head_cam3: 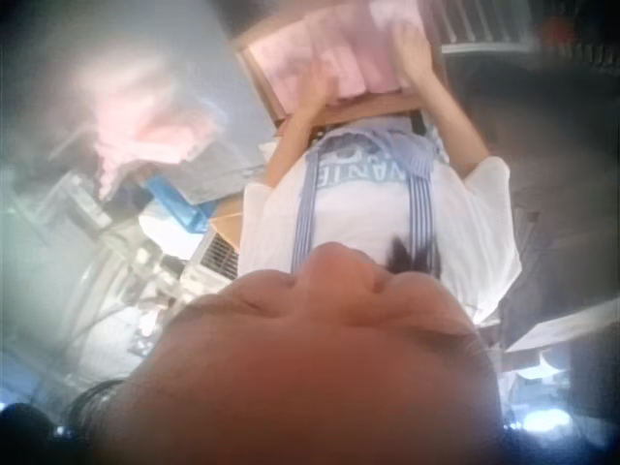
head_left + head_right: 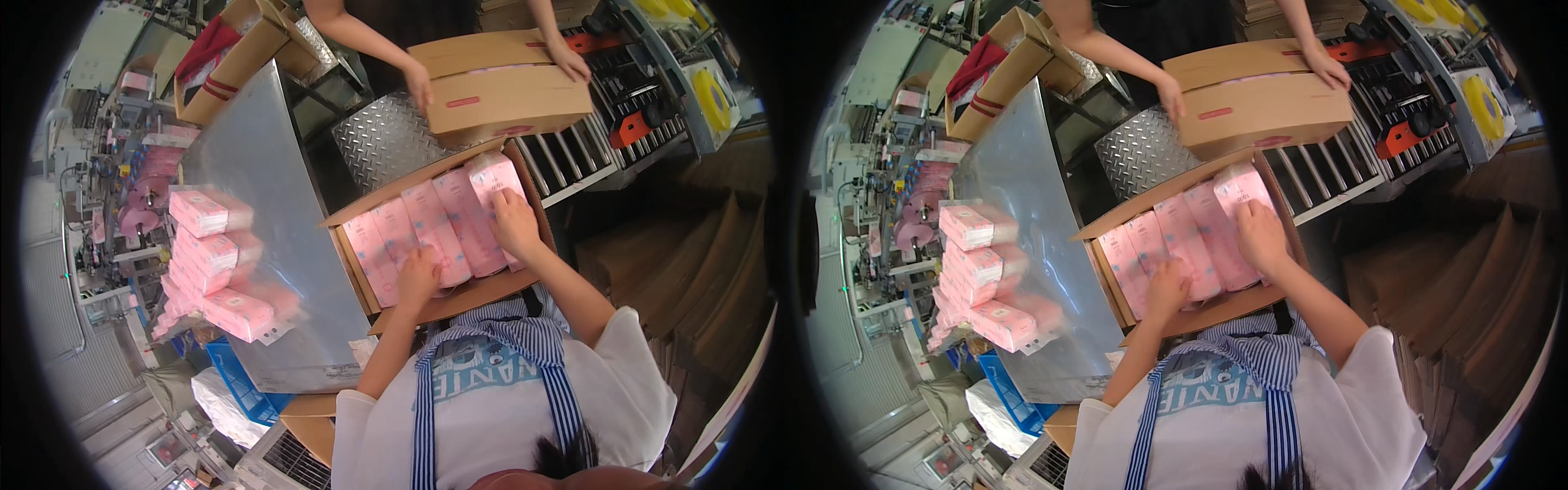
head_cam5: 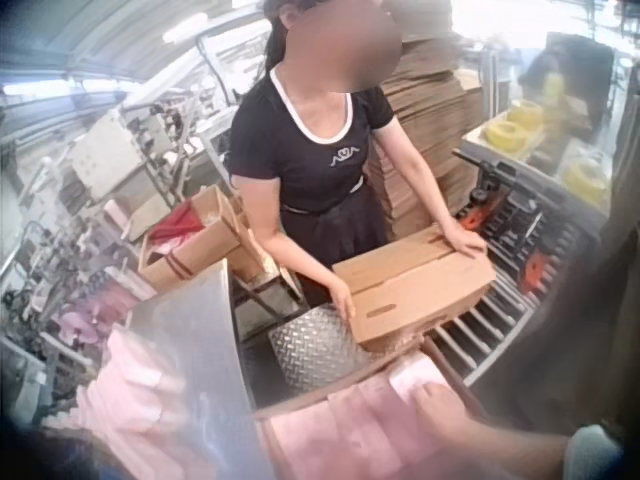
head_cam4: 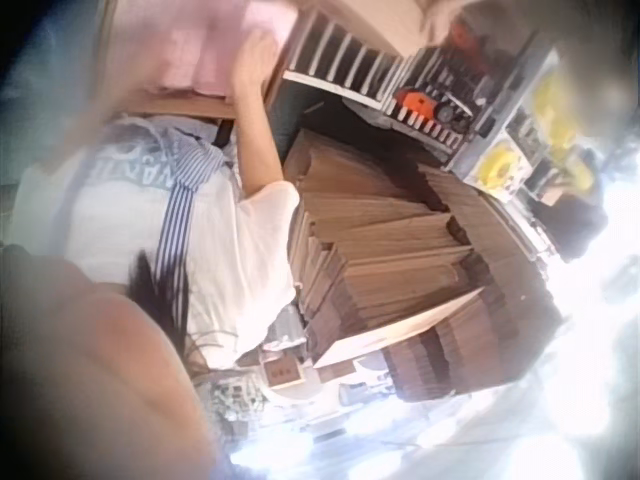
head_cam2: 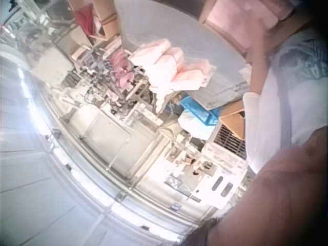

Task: The person packs pink rectangular packages into cardboard boxes on a metal table. They arrange the items in rows, close the box flaps, and move the filled boxes to a conveyor belt or sealing station. Another person assists by handling the boxes and preparing new ones.

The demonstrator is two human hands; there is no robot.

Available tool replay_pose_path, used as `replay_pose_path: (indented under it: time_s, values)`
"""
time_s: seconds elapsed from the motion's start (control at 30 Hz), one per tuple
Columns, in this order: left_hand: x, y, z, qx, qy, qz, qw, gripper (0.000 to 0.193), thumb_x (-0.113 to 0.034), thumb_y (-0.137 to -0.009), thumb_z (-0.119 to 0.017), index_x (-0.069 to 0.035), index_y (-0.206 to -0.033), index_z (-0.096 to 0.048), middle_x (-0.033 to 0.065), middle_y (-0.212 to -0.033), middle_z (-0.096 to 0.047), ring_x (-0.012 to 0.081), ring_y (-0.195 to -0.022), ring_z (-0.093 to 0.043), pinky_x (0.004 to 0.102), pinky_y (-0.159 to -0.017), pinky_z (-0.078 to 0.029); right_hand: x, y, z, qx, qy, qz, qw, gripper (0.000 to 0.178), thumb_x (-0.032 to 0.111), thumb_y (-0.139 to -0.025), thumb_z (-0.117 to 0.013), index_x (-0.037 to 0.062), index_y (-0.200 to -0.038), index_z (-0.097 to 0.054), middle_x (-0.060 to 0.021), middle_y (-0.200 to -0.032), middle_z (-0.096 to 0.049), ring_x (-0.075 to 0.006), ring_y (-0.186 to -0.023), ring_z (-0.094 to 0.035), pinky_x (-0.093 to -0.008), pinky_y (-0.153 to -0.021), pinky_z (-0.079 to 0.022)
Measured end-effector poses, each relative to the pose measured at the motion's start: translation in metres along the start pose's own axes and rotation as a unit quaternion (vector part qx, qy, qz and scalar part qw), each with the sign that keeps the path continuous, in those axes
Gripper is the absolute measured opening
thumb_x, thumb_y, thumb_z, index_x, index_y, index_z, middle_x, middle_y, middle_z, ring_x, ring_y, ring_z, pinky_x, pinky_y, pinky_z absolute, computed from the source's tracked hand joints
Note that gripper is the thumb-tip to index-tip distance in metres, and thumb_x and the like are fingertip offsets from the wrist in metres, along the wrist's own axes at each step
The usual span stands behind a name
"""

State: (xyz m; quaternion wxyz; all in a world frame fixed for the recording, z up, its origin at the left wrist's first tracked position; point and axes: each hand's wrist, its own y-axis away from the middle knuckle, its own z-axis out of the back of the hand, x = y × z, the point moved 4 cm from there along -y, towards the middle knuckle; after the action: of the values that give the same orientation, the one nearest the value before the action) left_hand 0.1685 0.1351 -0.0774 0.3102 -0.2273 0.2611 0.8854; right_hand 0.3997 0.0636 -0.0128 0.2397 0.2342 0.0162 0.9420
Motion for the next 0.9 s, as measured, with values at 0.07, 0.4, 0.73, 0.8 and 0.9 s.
replay_pose_path:
  time_s: [0.07,0.4,0.73,0.8,0.9]
  values:
    - [-0.019,-0.008,-0.009,0.039,-0.094,-0.025,0.994,0.036,-0.02,-0.081,-0.064,-0.003,-0.11,-0.052,0.0218,-0.101,-0.057,0.0386,-0.087,-0.06,0.046,-0.076,-0.05,-0.042,-0.024,-0.057,-0.038,0.031,-0.031,0.998,0.025,0.007,-0.079,-0.055,0.0046,-0.104,-0.054,-0.0176,-0.106,-0.054,-0.0334,-0.104,-0.053,-0.0463,-0.087,-0.044]
    - [0.04,-0.017,-0.091,0.101,-0.107,0.019,0.989,0.013,-0.013,-0.077,-0.061,-0.001,-0.084,-0.061,0.0216,-0.086,-0.062,0.037,-0.082,-0.062,0.0465,-0.07,-0.05,-0.025,0.018,0.043,-0.07,-0.001,0.082,0.994,0.033,0.015,-0.078,-0.059,0.0047,-0.109,-0.054,-0.016,-0.089,-0.062,-0.033,-0.084,-0.061,-0.0425,-0.072,-0.05]
    - [0.03,-0.053,-0.05,0.145,-0.051,-0.043,0.987,0.018,-0.018,-0.076,-0.062,-0.003,-0.084,-0.065,0.0187,-0.08,-0.064,0.0329,-0.076,-0.062,0.0434,-0.069,-0.049,-0.121,-0.031,0.046,0.004,-0.112,-0.057,0.992,0.022,0.019,-0.083,-0.053,0.0062,-0.1,-0.048,-0.0205,-0.079,-0.064,-0.039,-0.078,-0.062,-0.0499,-0.067,-0.047]
    - [0.047,-0.046,-0.022,0.042,0.012,-0.036,0.998,0.02,-0.018,-0.078,-0.062,-0.004,-0.091,-0.065,0.0177,-0.09,-0.064,0.0325,-0.084,-0.062,0.0413,-0.074,-0.049,-0.124,-0.033,0.042,-0.03,-0.1,-0.025,0.994,0.021,0.023,-0.082,-0.052,0.0068,-0.096,-0.05,-0.0192,-0.076,-0.065,-0.0388,-0.074,-0.064,-0.051,-0.065,-0.048]
    - [0.056,-0.027,0.021,-0.217,-0.07,-0.067,0.971,0.022,-0.018,-0.08,-0.063,-0.005,-0.098,-0.064,0.0172,-0.1,-0.063,0.0327,-0.092,-0.061,0.0405,-0.079,-0.049,-0.147,-0.024,0.063,-0.06,-0.059,-0.076,0.994,0.021,0.022,-0.083,-0.053,0.0072,-0.096,-0.049,-0.0184,-0.074,-0.065,-0.038,-0.072,-0.064,-0.0499,-0.064,-0.049]
